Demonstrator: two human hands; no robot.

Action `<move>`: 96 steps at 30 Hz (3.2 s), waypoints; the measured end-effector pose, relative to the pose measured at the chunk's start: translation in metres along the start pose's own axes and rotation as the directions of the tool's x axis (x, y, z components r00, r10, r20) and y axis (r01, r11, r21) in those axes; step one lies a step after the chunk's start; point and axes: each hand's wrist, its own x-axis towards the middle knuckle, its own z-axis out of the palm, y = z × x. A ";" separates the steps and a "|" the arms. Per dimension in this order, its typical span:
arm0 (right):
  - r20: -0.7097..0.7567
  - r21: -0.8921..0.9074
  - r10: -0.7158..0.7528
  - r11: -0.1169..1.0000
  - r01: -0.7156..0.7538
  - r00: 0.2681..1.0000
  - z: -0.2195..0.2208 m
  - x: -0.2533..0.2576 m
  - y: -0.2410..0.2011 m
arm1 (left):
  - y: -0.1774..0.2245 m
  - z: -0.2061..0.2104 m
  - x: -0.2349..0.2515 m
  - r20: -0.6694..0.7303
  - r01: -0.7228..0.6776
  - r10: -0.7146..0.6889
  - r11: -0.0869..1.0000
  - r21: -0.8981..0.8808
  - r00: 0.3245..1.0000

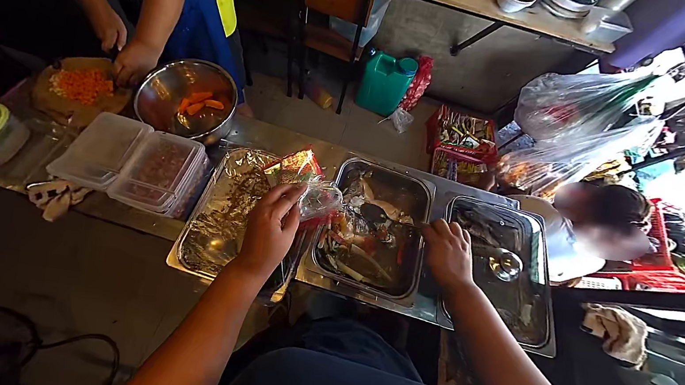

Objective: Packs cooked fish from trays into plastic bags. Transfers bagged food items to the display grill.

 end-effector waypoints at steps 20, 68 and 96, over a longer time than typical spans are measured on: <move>0.154 0.270 0.041 0.959 -0.082 0.987 0.017 -0.022 0.029 | 0.002 0.004 0.001 0.029 -0.017 0.018 1.000 -0.024 0.999; 0.240 0.581 0.038 0.794 -0.175 0.970 -0.008 -0.043 0.075 | 0.020 0.041 0.045 0.279 -0.036 0.040 0.999 -0.021 0.960; 0.234 0.564 0.044 0.807 -0.173 0.971 -0.048 -0.057 0.082 | 0.039 0.102 0.054 0.677 -0.422 0.331 0.906 -0.033 0.657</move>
